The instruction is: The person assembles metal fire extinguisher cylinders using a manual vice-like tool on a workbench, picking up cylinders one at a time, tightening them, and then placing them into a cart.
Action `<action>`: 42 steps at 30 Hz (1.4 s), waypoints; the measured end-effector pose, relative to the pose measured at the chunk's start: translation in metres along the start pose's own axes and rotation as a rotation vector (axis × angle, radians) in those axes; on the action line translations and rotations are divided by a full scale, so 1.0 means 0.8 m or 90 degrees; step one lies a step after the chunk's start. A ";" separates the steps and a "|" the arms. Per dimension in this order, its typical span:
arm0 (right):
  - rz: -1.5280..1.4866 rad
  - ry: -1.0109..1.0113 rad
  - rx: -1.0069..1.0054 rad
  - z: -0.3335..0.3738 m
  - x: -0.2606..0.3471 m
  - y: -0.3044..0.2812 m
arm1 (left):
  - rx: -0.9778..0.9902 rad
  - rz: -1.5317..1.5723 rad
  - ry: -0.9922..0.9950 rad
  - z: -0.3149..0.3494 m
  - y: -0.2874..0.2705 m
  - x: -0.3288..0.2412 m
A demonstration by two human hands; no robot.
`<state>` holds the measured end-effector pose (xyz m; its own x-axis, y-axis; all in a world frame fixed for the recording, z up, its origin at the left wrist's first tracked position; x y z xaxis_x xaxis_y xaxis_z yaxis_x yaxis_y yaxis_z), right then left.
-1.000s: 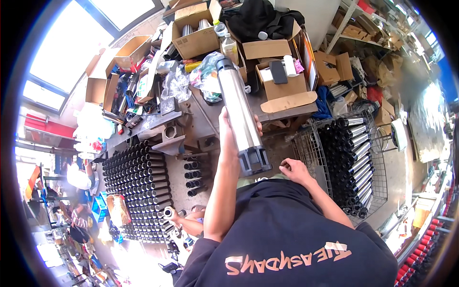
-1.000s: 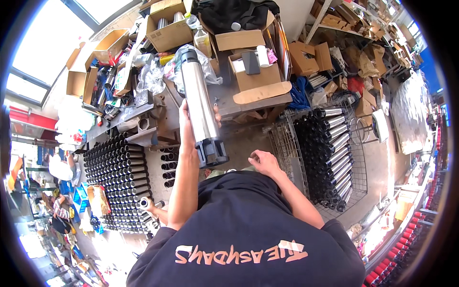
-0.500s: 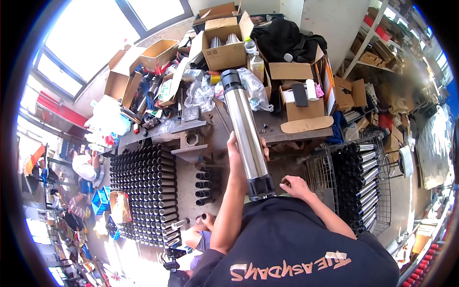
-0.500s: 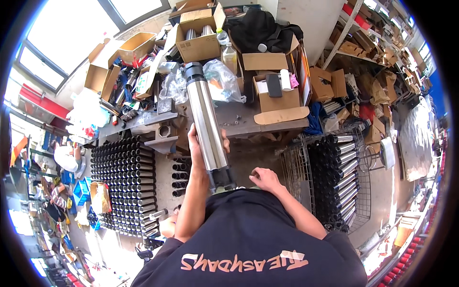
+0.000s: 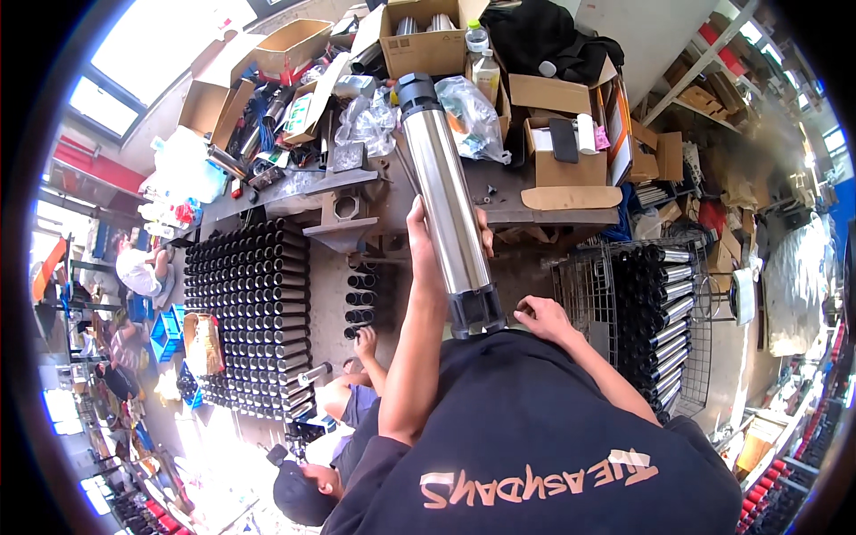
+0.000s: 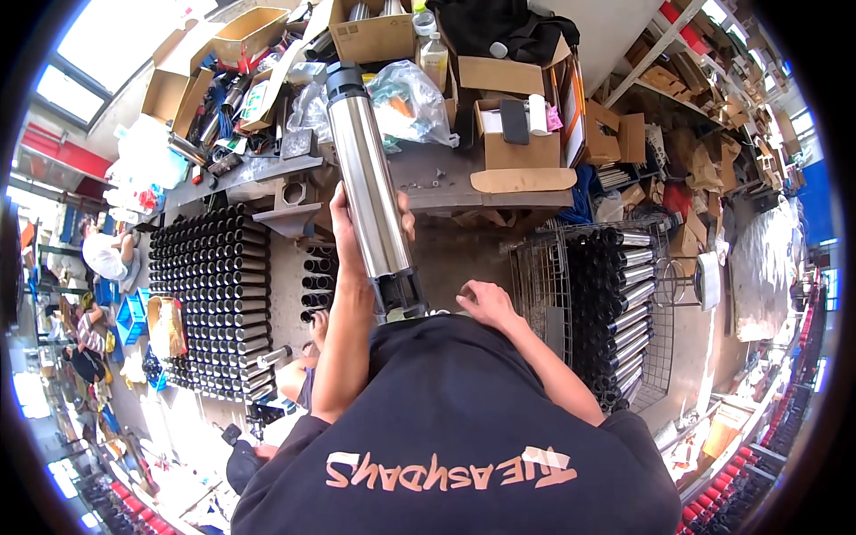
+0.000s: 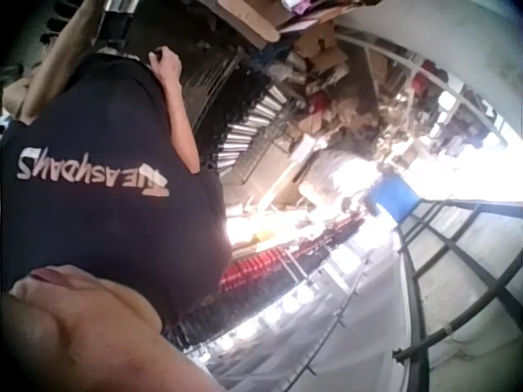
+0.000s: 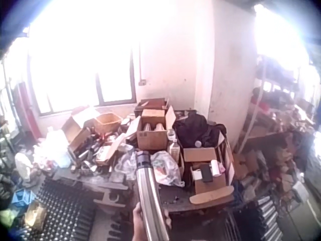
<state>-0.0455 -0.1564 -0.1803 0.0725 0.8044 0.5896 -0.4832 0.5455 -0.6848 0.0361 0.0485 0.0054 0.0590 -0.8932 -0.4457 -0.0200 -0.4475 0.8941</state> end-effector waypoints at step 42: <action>-0.063 0.299 -0.255 -0.108 0.004 0.052 | -0.353 0.336 -0.066 -0.015 -0.245 -0.229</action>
<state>0.0099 -0.1108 -0.2439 0.5199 0.7138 0.4693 -0.0966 0.5950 -0.7979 0.0416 0.3004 -0.0877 0.0869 -0.9938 0.0689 0.4845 0.1026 0.8687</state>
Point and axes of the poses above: each hand's wrist, its own z-axis away from the middle knuckle, its own y-axis out of the palm, x = y × z, the point moved 10 cm from there along -z, towards the middle knuckle, and after that the axes turned 14 degrees about y, right-handed, at the moved point
